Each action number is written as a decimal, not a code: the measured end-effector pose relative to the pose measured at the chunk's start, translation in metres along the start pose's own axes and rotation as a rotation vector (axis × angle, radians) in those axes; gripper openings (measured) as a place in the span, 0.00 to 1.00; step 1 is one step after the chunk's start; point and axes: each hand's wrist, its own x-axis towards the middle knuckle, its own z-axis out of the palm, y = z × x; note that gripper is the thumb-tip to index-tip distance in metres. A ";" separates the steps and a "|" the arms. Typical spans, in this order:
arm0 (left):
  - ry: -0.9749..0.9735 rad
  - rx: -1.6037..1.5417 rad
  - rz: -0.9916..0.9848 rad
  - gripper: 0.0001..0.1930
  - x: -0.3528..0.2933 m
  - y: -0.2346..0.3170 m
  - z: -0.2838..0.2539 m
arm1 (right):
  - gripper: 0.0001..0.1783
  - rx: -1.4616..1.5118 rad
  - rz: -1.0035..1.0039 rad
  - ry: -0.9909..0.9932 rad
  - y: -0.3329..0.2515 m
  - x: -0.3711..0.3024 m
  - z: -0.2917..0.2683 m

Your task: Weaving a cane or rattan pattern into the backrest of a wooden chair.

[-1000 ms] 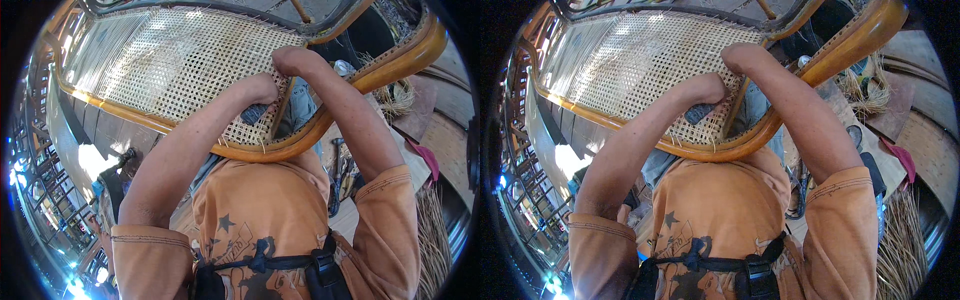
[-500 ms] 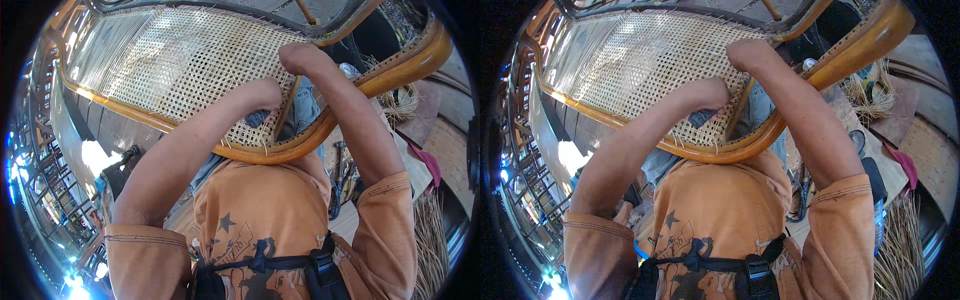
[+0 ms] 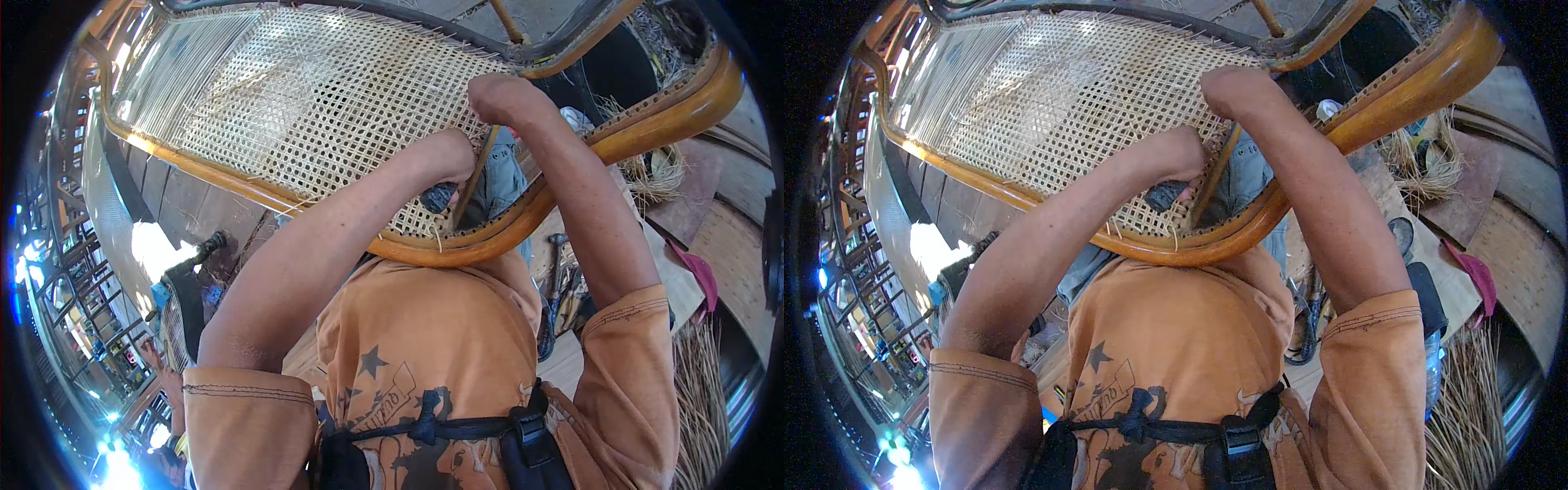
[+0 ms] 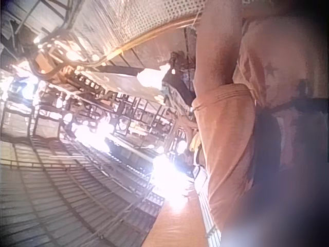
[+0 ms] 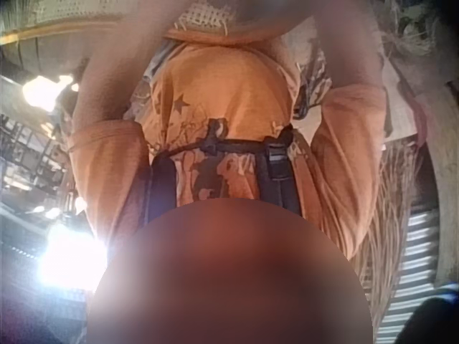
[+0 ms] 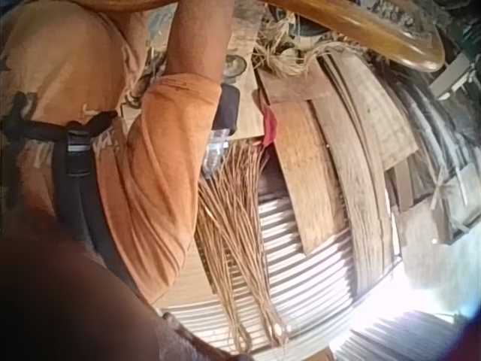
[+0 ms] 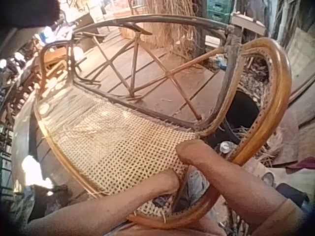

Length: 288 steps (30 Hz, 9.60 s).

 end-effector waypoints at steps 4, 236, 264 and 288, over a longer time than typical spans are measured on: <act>-0.044 0.134 0.074 0.05 -0.005 0.005 -0.004 | 0.12 -0.010 0.002 0.086 0.008 0.004 0.007; 0.910 -0.638 0.061 0.09 -0.216 -0.028 0.093 | 0.05 0.630 -0.381 0.202 -0.124 -0.135 0.027; 0.514 -0.854 0.362 0.10 -0.138 0.043 0.104 | 0.19 0.722 0.858 0.138 -0.038 -0.306 0.290; 0.834 -0.463 0.338 0.07 -0.170 0.013 0.128 | 0.19 0.745 -0.020 0.117 -0.099 -0.243 0.050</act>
